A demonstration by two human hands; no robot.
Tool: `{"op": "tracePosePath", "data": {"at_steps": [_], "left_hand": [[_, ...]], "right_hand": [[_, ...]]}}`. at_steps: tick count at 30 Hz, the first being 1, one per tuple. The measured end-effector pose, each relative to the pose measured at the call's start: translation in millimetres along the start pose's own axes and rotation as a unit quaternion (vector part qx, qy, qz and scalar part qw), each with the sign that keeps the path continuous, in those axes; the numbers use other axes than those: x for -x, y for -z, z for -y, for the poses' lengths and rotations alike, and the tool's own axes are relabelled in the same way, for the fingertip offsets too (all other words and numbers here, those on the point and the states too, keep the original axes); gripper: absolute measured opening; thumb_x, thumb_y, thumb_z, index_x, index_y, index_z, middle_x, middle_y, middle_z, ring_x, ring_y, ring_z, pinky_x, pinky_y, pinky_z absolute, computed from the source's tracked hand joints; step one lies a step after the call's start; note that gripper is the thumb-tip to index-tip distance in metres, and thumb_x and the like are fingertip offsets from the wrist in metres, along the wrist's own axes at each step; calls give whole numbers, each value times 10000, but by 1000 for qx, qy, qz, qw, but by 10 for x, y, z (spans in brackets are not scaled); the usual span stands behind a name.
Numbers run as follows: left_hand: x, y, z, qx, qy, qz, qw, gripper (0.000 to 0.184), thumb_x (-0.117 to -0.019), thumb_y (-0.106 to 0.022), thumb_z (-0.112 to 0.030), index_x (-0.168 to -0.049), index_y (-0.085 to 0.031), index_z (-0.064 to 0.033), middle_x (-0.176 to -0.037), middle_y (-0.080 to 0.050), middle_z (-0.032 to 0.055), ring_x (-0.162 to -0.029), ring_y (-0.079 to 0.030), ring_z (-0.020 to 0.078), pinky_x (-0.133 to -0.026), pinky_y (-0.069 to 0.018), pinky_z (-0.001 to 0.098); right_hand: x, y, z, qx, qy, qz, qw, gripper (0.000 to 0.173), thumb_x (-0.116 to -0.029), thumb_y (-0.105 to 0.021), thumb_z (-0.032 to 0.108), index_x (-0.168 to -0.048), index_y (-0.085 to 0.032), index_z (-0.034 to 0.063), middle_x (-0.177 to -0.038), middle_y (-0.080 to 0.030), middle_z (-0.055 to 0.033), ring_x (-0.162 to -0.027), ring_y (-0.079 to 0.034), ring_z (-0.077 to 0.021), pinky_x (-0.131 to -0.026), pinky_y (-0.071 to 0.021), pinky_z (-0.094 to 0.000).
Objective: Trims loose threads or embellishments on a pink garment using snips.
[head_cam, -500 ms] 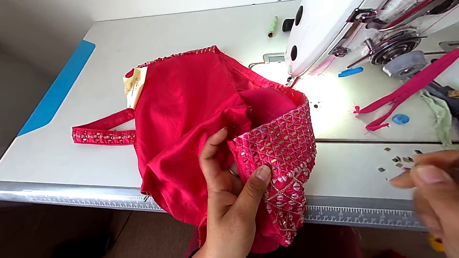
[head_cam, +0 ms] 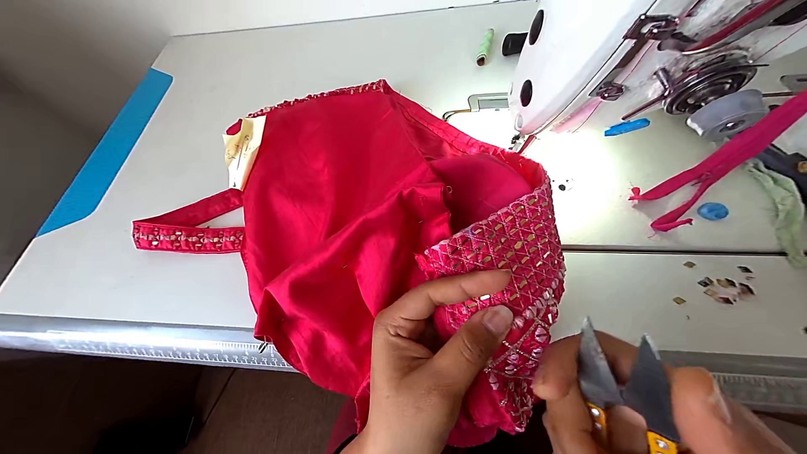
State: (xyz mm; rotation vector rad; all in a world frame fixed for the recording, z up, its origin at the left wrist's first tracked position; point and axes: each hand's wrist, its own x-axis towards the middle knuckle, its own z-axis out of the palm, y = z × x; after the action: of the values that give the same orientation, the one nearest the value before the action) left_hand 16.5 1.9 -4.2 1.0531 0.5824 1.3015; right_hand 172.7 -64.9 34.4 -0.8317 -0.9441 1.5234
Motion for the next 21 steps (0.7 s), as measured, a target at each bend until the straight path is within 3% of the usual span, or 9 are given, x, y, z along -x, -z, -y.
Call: {"op": "tracePosePath", "data": {"at_steps": [8,12,15,21], "left_hand": [[-6,65,21,71,-8,87,994,235,-1005,-611,-25,-1214,-715,-51,-979,-739,50,-790,-673,20,-743,-578,195],[-11,107,-16,60,-2,110,992,276,-1027,-576,-72,-1273,-699,-61,-1100,-738,37,-926,-684,21,-848,-569,206],[-14,78,-56,62,-11,110,992,284,-989,-623,-13,-1263,-695,-35,-1013,-743,46,-839,-679,22,-781,-577,196],[-59,70,-117,-11,-51,117,992,273,-965,-654,1,-1227,-706,-52,-1006,-737,25,-804,-669,0,-750,-579,171]], "right_hand": [[-26,-13,-18,58,-20,26,998,432,-1135,-293,370,-1169,-600,68,-750,-580,95,-547,-527,48,-431,-438,-123],[-31,7,0,70,-27,37,996,416,-1132,-319,360,-1181,-611,69,-714,-552,111,-523,-472,68,-421,-385,-110],[-35,18,17,80,-22,46,996,390,-1135,-316,338,-1148,-606,77,-716,-526,116,-538,-455,77,-437,-370,-101],[-45,49,52,68,-24,63,995,398,-1135,-324,339,-1145,-614,67,-719,-527,110,-542,-456,68,-443,-367,-105]]}}
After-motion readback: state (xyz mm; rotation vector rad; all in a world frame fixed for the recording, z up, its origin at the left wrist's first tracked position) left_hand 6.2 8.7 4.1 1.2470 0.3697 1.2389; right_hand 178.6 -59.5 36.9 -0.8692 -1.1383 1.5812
